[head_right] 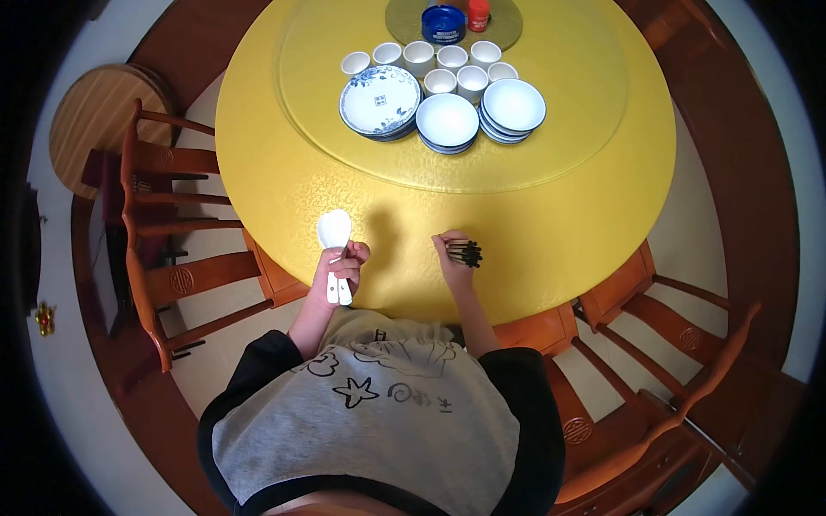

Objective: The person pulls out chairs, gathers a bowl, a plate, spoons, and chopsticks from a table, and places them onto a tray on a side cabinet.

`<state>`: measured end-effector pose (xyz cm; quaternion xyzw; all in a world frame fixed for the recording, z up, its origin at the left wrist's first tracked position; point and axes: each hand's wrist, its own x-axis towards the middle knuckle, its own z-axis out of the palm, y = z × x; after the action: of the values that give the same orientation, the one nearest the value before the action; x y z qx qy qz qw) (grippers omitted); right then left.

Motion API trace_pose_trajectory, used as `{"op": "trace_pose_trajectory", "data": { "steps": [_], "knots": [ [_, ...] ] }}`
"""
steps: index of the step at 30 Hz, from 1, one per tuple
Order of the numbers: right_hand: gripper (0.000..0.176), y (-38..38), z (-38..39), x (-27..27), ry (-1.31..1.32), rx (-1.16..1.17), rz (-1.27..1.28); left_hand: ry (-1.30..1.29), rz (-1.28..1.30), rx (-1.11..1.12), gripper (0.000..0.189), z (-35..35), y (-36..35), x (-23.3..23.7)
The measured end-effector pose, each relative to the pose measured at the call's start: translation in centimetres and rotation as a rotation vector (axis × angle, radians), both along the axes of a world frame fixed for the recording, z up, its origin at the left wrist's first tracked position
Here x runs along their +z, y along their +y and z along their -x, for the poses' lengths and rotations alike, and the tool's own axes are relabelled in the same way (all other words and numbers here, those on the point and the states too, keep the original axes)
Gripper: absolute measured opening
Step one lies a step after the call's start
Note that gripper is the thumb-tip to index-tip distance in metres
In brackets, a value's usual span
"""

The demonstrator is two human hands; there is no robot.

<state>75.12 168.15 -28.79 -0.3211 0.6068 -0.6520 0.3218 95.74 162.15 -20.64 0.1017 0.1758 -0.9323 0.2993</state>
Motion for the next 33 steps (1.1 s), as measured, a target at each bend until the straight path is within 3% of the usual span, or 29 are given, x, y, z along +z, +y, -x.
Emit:
{"op": "trace_pose_trajectory", "data": {
  "steps": [8,12,15,17,18,22,27,29,33],
  "knots": [
    [0.017,-0.5,1.5,-1.1,0.242,0.188,0.051,0.003,-0.139,0.179,0.006,0.0,-0.2,-0.3],
    [0.017,-0.4,1.8,-2.4,0.108,0.207,0.057,-0.047,-0.13,0.217,0.008,-1.0,-1.2,-0.4],
    [0.015,-0.5,2.0,-2.4,0.008,0.129,0.021,-0.193,-0.077,0.176,0.01,-1.6,-2.7,-0.9],
    [0.013,-1.7,2.1,2.2,0.036,0.082,-0.164,-0.629,0.159,0.13,0.01,-1.6,-4.4,-0.8],
    [0.012,-2.8,1.6,3.7,-0.129,0.077,-0.135,-0.628,0.162,0.121,0.01,-1.7,-5.6,-0.6],
    [0.018,-8.8,-0.5,5.2,-0.291,0.188,-0.3,-0.684,0.25,0.218,0.043,-2.3,-12.9,-0.7],
    [0.024,-18.9,-3.3,4.0,-0.061,-0.053,-0.145,-0.722,0.403,0.178,0.04,-1.8,-25.5,-4.7],
    [0.023,-20.4,-2.7,2.9,-0.053,-0.032,-0.237,-0.643,0.346,0.114,0.039,-1.2,-28.4,-7.2],
    [0.023,-21.5,-2.8,1.9,-0.174,-0.094,-0.354,-0.583,0.326,0.079,0.038,0.7,-31.3,-7.5]
  ]
}}
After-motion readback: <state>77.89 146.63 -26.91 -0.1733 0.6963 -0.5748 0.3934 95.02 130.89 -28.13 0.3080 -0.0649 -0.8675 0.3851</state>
